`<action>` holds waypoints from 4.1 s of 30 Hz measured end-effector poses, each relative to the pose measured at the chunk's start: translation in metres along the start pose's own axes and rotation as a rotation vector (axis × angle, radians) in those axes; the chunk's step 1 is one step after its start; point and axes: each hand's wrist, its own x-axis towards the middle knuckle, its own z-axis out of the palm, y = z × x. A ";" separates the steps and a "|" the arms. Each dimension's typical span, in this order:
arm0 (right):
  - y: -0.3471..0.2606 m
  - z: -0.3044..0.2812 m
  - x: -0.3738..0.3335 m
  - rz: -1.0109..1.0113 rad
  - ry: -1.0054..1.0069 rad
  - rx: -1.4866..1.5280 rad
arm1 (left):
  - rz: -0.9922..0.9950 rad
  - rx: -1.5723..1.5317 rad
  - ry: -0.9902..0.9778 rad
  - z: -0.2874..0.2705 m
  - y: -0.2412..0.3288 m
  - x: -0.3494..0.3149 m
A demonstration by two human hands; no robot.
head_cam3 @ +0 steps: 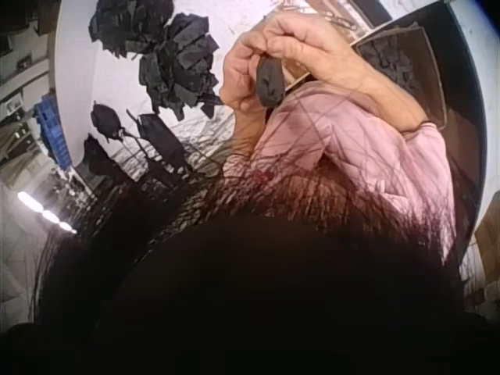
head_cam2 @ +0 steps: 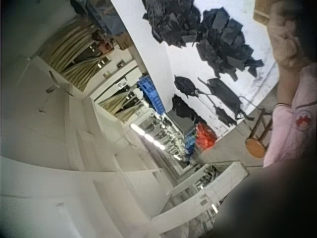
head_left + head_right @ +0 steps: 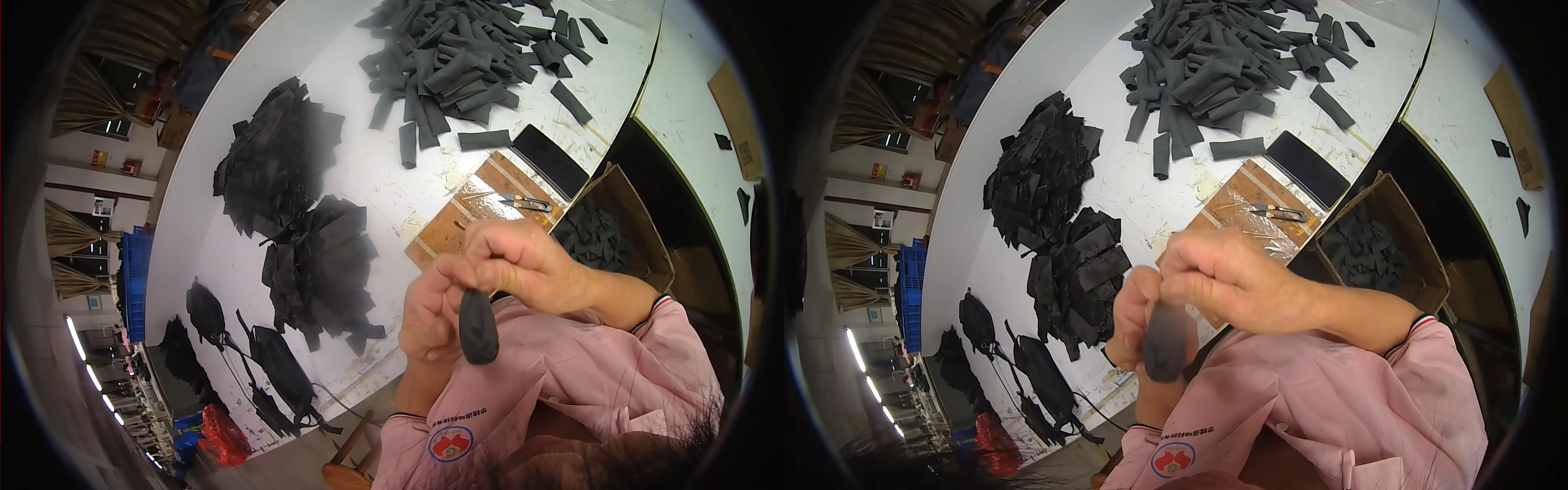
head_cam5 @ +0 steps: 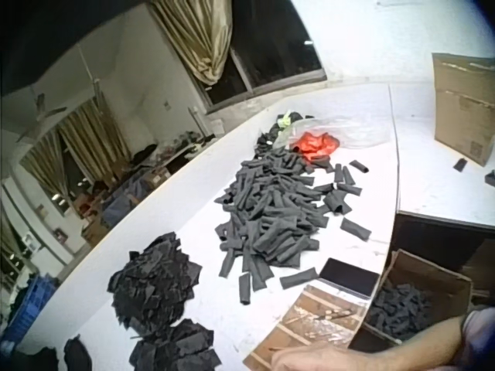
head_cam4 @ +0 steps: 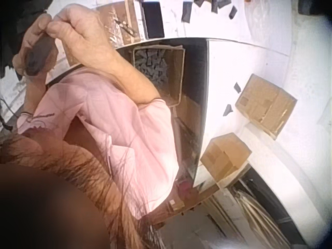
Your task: Rolling and stacking small rectangular foam pieces for assembly.
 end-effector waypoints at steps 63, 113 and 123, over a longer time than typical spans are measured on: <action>0.048 -0.039 0.018 -0.177 -0.116 -0.778 | 0.500 0.966 0.496 -0.050 -0.028 0.016; 0.097 -0.030 0.000 -0.107 -0.046 -0.816 | 0.478 0.713 0.393 -0.063 -0.016 0.020; 0.066 -0.033 0.007 0.013 -0.112 -0.628 | 0.701 1.445 0.407 -0.039 -0.008 0.007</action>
